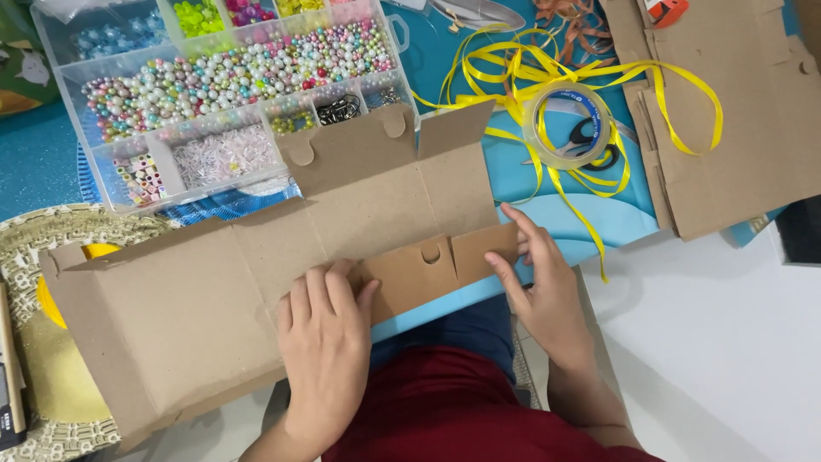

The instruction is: Assembling a small cardboard gift box and filling it with shredded paper and small bags of jewelry components.

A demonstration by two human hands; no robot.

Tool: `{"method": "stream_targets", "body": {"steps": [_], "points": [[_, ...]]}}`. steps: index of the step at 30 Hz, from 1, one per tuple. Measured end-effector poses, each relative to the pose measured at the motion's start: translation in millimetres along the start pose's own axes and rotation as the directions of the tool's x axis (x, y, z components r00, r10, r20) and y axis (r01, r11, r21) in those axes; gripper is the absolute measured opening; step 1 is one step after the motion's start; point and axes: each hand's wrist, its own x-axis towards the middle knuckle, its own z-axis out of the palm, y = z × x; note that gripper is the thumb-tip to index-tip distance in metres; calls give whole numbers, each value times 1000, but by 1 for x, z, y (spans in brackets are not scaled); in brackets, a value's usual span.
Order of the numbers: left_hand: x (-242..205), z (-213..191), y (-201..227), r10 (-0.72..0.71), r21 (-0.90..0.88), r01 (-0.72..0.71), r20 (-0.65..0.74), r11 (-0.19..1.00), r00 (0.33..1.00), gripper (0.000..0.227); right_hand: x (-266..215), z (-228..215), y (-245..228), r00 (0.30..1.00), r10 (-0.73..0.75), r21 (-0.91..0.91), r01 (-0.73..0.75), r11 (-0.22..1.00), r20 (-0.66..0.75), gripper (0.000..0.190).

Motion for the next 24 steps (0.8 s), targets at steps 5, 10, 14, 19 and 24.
{"method": "stream_targets", "body": {"steps": [5,10,14,19,24], "points": [[-4,-10,19,116,92,-108,-84,990,990,26,-3,4,-6,998,6,-69,-10,998,-58,57],[-11,-2,45,446,28,-445,-91,895,891,39,-2,12,-7,992,-32,-213,4,977,-125,59],[-11,11,43,600,282,-566,-49,775,798,60,3,13,3,987,-100,-325,53,944,-128,61],[-17,31,40,627,255,-582,-159,772,763,36,8,15,12,967,-191,-321,130,938,-167,61],[-21,47,40,605,256,-550,-262,795,752,30,-3,34,20,866,-494,-277,458,844,-73,42]]}}
